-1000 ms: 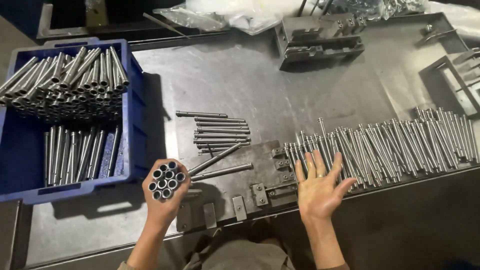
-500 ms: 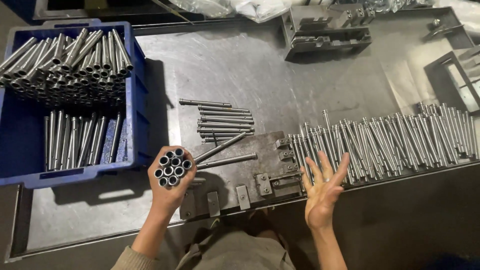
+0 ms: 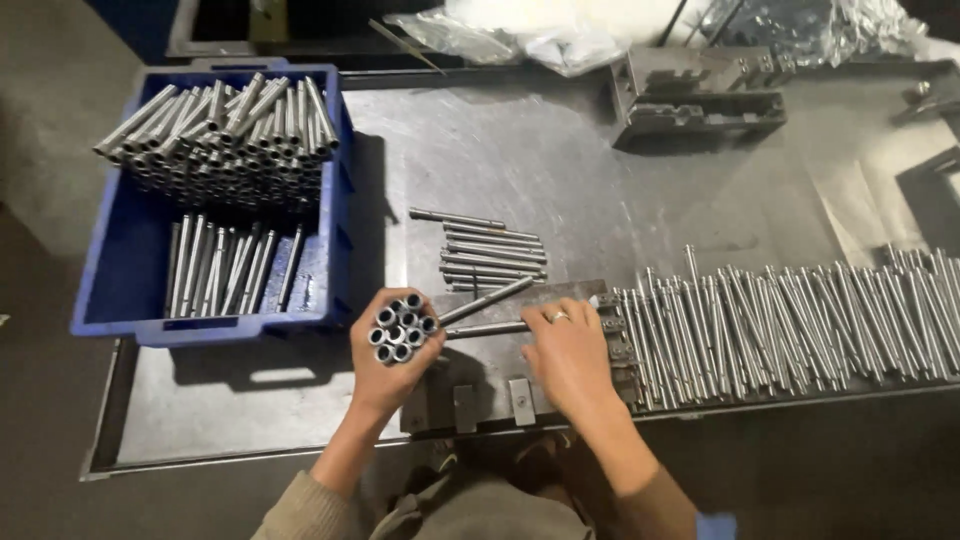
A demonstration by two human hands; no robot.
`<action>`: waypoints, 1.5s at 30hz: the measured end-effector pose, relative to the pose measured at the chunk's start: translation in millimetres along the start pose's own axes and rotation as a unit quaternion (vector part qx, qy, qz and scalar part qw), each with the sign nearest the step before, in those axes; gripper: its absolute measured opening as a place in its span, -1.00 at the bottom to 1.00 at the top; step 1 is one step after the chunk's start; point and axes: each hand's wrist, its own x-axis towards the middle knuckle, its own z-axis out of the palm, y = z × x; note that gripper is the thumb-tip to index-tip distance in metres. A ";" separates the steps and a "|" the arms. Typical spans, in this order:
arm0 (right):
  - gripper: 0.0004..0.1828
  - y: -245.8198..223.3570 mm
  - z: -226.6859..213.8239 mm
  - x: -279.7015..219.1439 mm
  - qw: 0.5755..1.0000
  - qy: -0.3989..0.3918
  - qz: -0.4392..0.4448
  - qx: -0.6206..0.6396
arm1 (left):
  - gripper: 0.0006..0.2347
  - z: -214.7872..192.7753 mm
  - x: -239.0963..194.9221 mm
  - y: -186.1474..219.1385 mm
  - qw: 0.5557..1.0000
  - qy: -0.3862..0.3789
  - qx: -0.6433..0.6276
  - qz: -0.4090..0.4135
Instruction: Picking up metal rods from a storage bin and placing them into a metal fixture for alignment or inspection on a workbench.
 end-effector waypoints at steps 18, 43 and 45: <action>-0.49 -65.4 -53.6 -74.8 0.860 -0.356 0.264 0.253 | -0.78 -11.8 0.6 -11.1 0.999 0.008 0.034 -0.015; -0.56 13.4 -14.0 -147.4 0.886 0.005 0.401 0.233 | -0.69 -16.8 -5.6 -13.5 0.999 -0.008 0.016 -0.030; -0.51 23.7 20.7 -170.2 0.859 0.076 0.384 0.329 | -0.80 -19.4 -6.7 -8.6 0.997 -0.002 0.064 -0.042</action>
